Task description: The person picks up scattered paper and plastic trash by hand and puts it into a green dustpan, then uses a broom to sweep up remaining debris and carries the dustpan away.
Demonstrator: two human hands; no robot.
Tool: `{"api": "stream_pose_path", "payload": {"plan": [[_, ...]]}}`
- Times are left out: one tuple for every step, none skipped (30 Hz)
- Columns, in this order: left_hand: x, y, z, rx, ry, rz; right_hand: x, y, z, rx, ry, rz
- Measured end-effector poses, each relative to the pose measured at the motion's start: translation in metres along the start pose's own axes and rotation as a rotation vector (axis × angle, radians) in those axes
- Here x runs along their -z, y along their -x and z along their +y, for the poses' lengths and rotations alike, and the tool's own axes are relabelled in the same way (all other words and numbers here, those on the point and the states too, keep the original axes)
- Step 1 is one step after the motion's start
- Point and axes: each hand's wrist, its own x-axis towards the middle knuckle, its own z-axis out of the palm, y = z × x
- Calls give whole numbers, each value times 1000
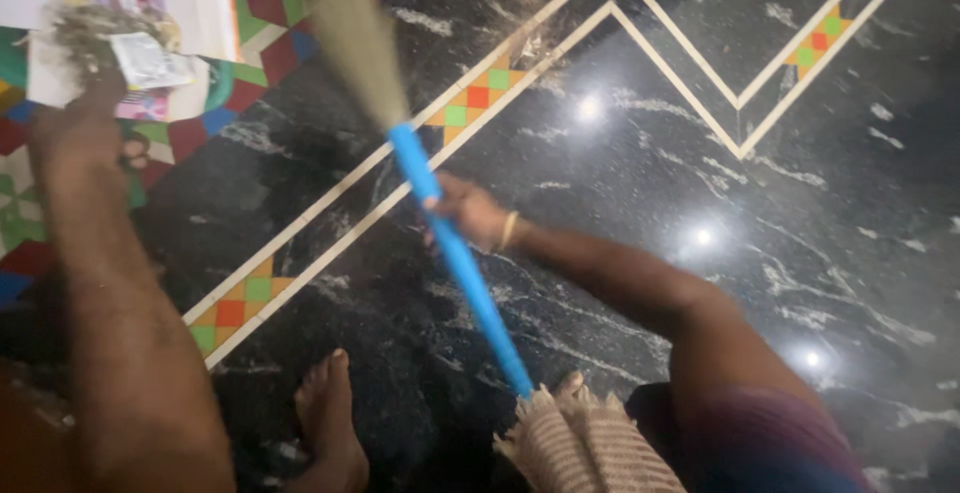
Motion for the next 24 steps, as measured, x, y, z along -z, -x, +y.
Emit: {"api": "stream_pose_path", "payload": {"plan": [[-3, -3, -3, 1, -1, -9, -15, 1, 7, -18, -4, -57], [-1, -5, -5, -20, 60, -44, -32, -4, 15, -36, 45, -14], [-1, -7, -6, -41, 121, -79, -45, -9, 20, -55, 94, 28], [-2, -8, -6, -45, 118, -81, -51, -15, 22, -51, 90, 28], [-2, -8, -5, -78, 168, -130, -56, -21, 26, -104, 222, 49], [-3, -6, -6, -106, 220, -175, -56, -26, 32, -162, 358, 68], [-5, -3, -6, -107, 218, -174, -49, -32, 35, -161, 358, 66], [-9, -2, -5, -99, 200, -166, -38, -43, 34, -83, 386, 62], [-12, -1, -3, -91, 181, -158, -29, -53, 32, -4, 414, 58], [-13, -1, -1, -93, 184, -150, -15, -61, 29, -20, 375, 111], [-16, 0, 0, -54, 125, -121, 2, -66, 22, -36, 337, 165], [-18, 0, -1, -8, 66, -95, 18, -68, 15, -24, 324, 202], [-18, 0, -2, -5, 68, -90, 32, -68, 8, -12, 312, 239], [-21, 0, -3, 1, 73, -110, 43, -66, 1, 8, 254, 290], [-24, 0, -5, 8, 78, -129, 50, -62, -5, 29, 196, 340], [-26, 0, -6, 7, 79, -130, 55, -55, -9, 29, 197, 341], [-28, 1, -7, -5, 59, -135, 59, -46, -15, 28, 173, 392], [-29, 1, -6, -18, 38, -140, 58, -40, -20, 28, 147, 442], [-31, 2, -4, -20, 39, -141, 52, -35, -21, 30, 147, 442], [-32, 3, -4, -19, 34, -140, 44, -28, -18, 56, 32, 436], [-34, 5, -3, -19, 29, -138, 39, -24, -18, 82, -84, 429], [-35, 7, -3, -10, 19, -145, 33, -24, -16, 71, -92, 435], [-36, 9, -3, 39, 3, -116, 26, -29, -12, 12, -130, 388], [-38, 9, -1, 78, -9, -86, 20, -38, -11, -38, -168, 338]]}}
